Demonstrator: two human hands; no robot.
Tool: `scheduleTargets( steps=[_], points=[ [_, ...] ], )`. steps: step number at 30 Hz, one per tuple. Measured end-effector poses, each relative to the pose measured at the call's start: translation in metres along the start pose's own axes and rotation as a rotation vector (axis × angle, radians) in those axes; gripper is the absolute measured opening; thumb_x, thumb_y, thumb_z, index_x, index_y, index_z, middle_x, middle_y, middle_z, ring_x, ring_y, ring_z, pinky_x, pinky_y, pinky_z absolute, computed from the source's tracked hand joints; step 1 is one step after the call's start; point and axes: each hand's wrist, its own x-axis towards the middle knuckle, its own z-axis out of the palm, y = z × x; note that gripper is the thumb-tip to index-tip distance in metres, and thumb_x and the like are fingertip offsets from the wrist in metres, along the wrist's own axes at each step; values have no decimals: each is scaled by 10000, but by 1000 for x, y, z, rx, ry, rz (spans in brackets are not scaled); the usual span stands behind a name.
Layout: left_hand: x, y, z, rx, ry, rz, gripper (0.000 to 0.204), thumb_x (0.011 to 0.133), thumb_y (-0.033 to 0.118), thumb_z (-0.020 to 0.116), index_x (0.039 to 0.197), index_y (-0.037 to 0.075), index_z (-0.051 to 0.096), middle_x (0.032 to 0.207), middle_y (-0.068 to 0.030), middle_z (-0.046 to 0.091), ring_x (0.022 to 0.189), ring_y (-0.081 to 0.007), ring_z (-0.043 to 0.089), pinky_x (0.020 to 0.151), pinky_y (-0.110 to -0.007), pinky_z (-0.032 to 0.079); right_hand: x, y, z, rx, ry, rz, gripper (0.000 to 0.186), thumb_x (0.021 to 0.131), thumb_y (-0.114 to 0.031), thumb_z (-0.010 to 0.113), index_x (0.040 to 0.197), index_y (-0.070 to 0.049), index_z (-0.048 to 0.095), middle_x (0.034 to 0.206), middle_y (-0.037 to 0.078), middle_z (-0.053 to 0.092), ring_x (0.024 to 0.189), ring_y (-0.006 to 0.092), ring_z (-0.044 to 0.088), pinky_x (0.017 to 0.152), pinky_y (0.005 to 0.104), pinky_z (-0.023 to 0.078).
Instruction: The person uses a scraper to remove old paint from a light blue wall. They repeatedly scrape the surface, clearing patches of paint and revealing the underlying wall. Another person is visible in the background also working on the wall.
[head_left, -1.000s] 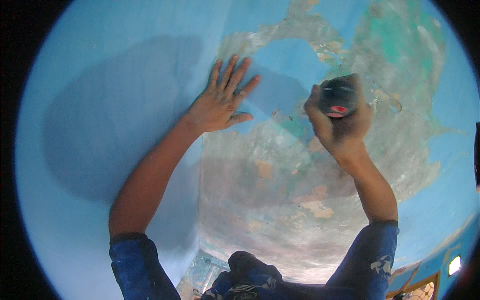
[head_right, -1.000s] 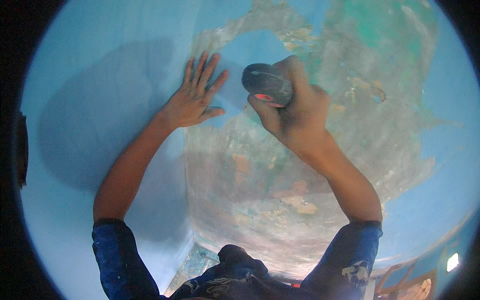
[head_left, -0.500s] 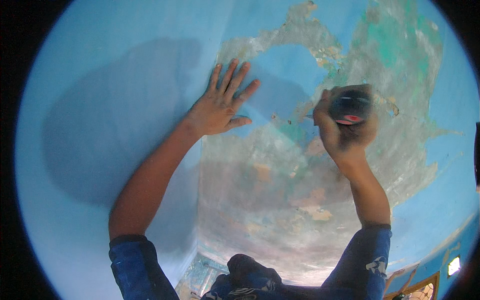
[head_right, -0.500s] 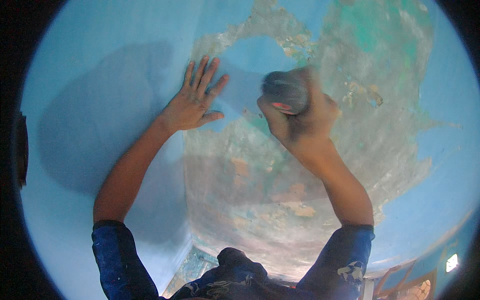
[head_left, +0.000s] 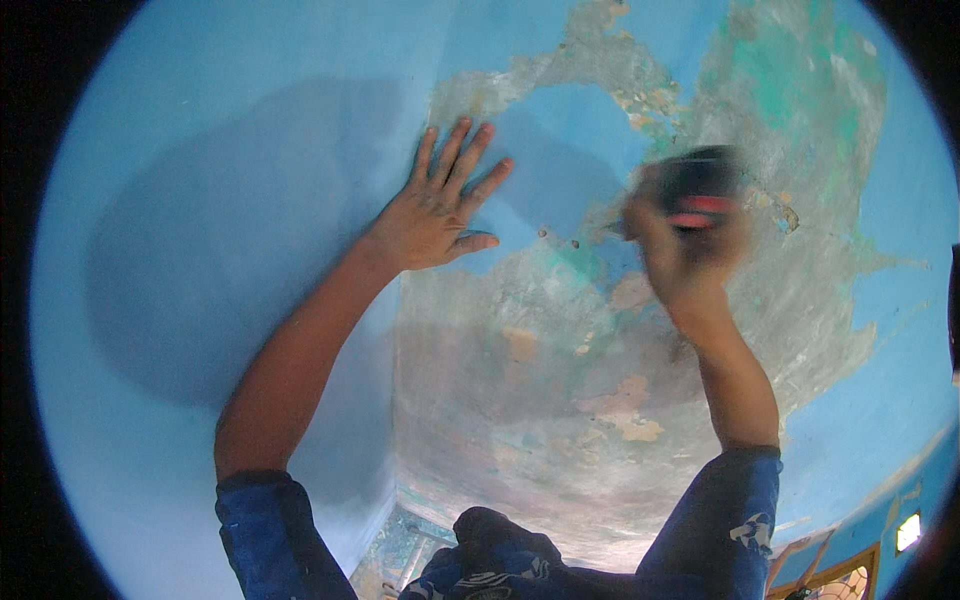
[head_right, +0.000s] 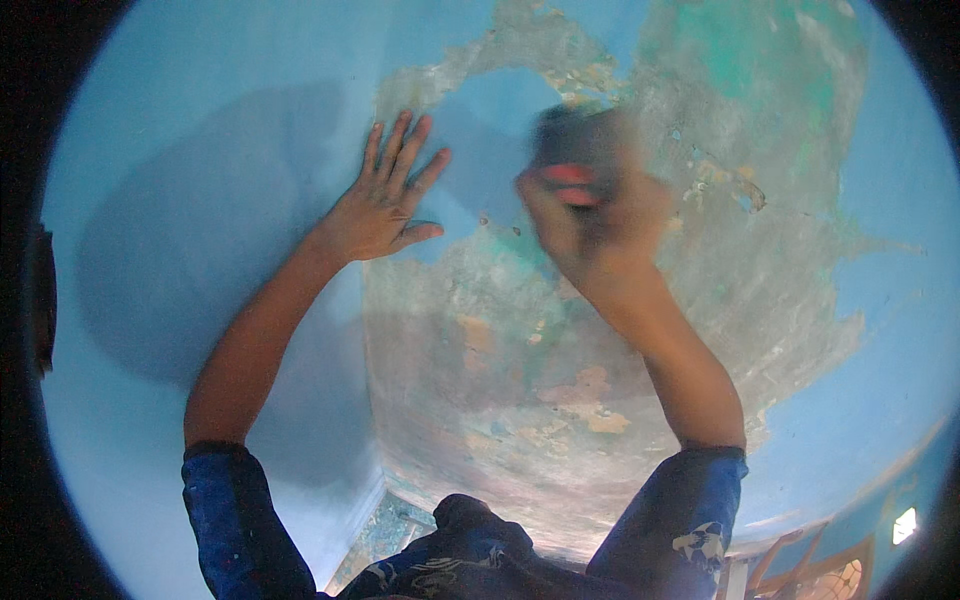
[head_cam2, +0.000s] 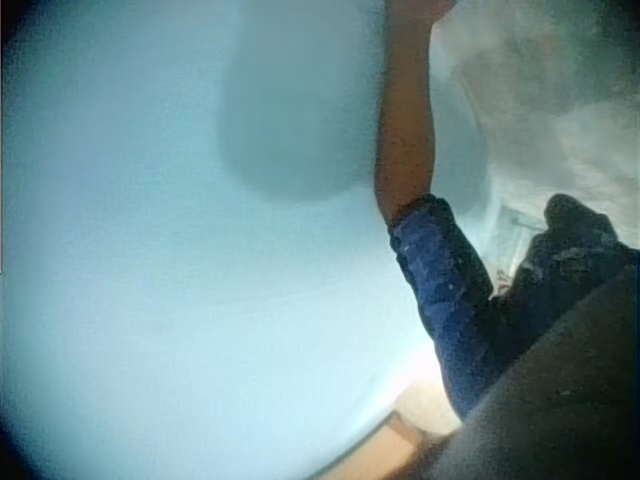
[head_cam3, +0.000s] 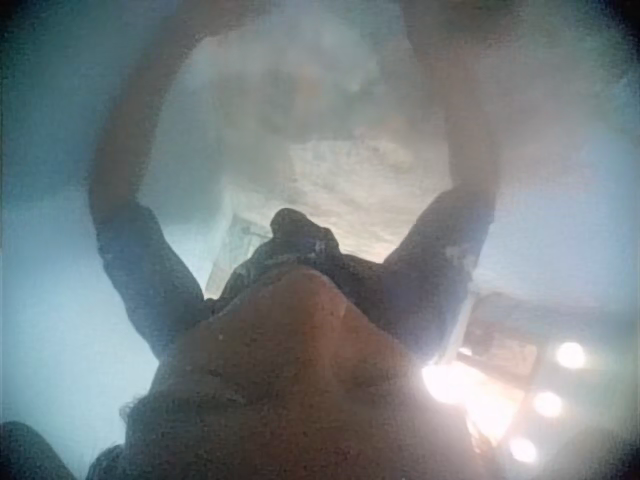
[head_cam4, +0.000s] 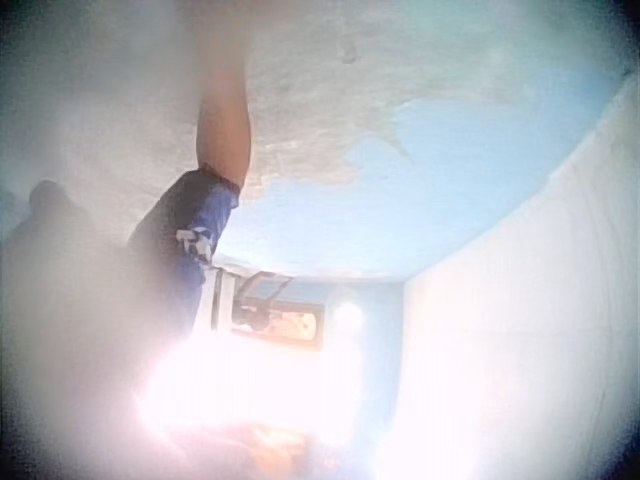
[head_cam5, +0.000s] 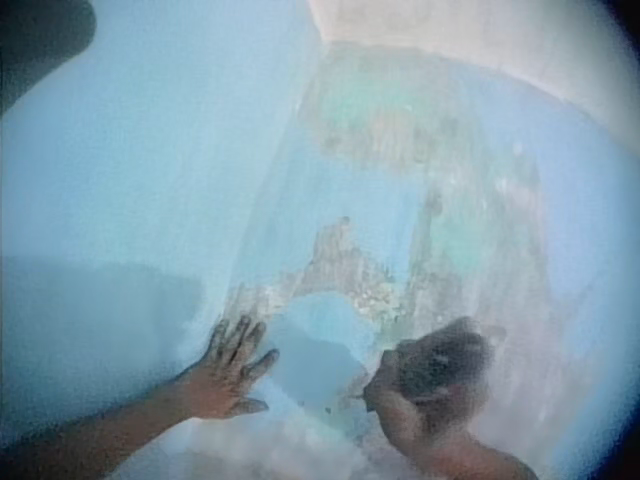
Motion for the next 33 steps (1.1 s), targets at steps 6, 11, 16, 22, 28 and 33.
scheduleTargets(
  steps=[6,11,16,22,28,33],
  points=[
    [0,3,-2,-17,-6,-4,955,883,645,526,1586,160,97,1626,-223,-79,1495,-448,-45,1184,-649,3,-1,-3,3,-98,19,20,401,757,-166,823,1041,-73,556,775,109,699,708,235,732,617,307,564],
    [-2,1,-6,-28,-25,1,950,887,654,506,1584,146,108,1624,-235,-64,1494,-451,-48,1182,-651,-5,-5,-4,5,38,-13,41,460,765,-214,826,1078,-76,519,775,133,688,707,327,720,607,341,565],
    [0,-1,-8,5,-25,-1,938,892,660,494,1583,144,126,1627,-232,-50,1492,-457,-49,1181,-654,8,-8,-6,4,-182,-68,-123,462,744,-178,841,1074,-93,529,817,132,691,714,306,726,609,324,562],
    [0,1,-2,-2,-11,6,938,895,647,507,1585,148,115,1626,-233,-43,1492,-460,-32,1183,-652,25,-10,-6,0,-94,-73,-95,449,751,-205,849,1064,-81,551,829,102,701,721,262,734,614,309,563],
    [-2,1,-1,-10,-9,3,919,905,665,465,1587,174,93,1631,-213,-32,1499,-435,-30,1187,-647,19,-32,-2,12,-85,-426,10,337,840,-357,726,1040,-166,534,761,134,646,622,383,641,538,444,516],
    [1,-1,2,-29,14,6,921,904,665,460,1587,170,89,1631,-208,-49,1500,-422,-53,1189,-641,3,-136,-4,17,168,-246,22,140,819,-31,732,857,-51,598,736,81,654,609,203,656,525,306,478]
  ],
)
